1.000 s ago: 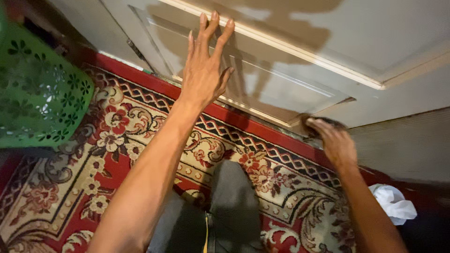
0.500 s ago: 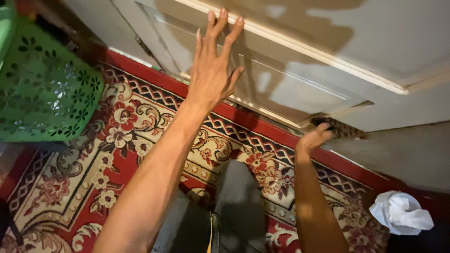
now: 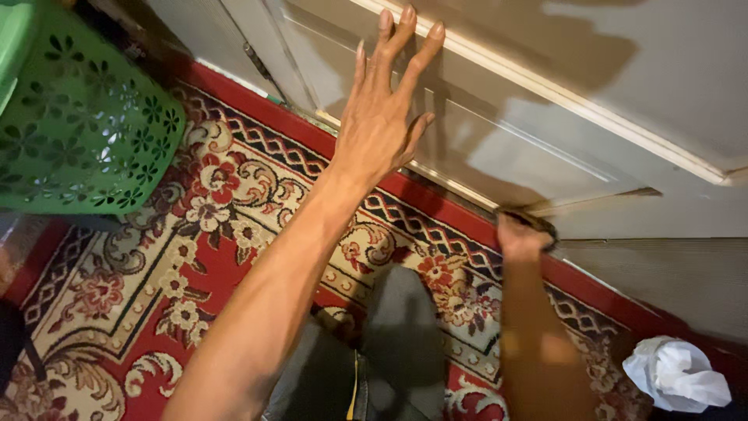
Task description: The person wipes the panels and handles of a door with a cloth after spraying a liquid on it.
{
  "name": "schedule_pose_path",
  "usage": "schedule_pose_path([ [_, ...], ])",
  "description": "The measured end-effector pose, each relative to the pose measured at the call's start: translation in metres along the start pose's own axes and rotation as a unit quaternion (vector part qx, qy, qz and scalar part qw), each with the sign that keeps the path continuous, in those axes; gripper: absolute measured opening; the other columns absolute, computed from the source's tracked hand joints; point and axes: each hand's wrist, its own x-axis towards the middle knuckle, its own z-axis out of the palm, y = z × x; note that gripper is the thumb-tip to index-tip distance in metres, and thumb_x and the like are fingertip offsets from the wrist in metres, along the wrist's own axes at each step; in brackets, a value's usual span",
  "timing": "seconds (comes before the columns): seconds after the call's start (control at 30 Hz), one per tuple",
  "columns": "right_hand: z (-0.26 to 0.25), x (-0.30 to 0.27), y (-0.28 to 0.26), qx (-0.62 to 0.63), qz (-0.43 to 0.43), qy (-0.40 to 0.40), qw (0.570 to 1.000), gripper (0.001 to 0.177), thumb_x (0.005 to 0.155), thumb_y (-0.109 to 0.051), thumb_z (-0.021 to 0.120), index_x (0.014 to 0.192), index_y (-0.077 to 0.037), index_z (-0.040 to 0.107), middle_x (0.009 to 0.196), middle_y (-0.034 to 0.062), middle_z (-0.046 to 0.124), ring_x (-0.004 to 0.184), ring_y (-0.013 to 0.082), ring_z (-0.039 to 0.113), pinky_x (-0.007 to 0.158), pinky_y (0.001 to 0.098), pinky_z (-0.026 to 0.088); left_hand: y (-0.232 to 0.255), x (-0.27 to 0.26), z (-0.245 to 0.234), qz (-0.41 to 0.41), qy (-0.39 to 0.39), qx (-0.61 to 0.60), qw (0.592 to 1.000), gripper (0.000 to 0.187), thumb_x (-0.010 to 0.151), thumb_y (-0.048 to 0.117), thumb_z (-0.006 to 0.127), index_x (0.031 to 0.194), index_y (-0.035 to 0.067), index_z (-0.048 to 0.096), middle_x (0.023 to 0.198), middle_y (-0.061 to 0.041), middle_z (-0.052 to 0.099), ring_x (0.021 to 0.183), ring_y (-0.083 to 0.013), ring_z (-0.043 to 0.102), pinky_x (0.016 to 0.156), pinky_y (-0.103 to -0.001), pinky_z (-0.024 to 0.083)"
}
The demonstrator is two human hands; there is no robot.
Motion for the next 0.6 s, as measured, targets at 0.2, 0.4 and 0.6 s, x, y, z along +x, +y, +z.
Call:
schedule_pose_path([
  [0.2,0.108,-0.051,0.101,0.034,0.071,0.002,0.997,0.064,0.101,-0.046,0.027,0.139,-0.006,0.057,0.147,0.0155,0.056,0.136,0.0330,0.051,0.117,0.0542,0.035,0.006,0.004,-0.004,0.006,0.002,0.009,1.000,0.108,0.087,0.012,0.088,0.169,0.025,0.018,0.175,-0.012,0.014,0.165,-0.0374,0.010,0.136,-0.061,0.019],
  [0.4,0.156,-0.068,0.087,-0.056,-0.097,-0.058,0.992,0.059,0.103,-0.044,0.035,0.144,-0.006,0.051,0.144,0.0126,0.056,0.136,0.0267,0.049,0.123,0.0488,0.033,0.009,0.004,-0.003,-0.003,-0.009,0.026,1.000,0.108,0.086,0.019,0.090,0.168,0.024,0.019,0.174,-0.011,0.016,0.163,-0.0375,0.011,0.133,-0.063,0.019],
  [0.6,0.114,-0.049,0.099,0.472,0.176,-0.561,0.656,0.075,0.117,-0.058,0.006,0.151,0.000,0.040,0.150,0.0141,0.048,0.142,0.0230,0.033,0.124,0.0458,0.017,0.009,0.005,-0.002,-0.006,-0.008,0.021,1.000,0.107,0.087,0.019,0.090,0.167,0.024,0.020,0.174,-0.011,0.014,0.163,-0.0380,0.010,0.132,-0.065,0.019],
])
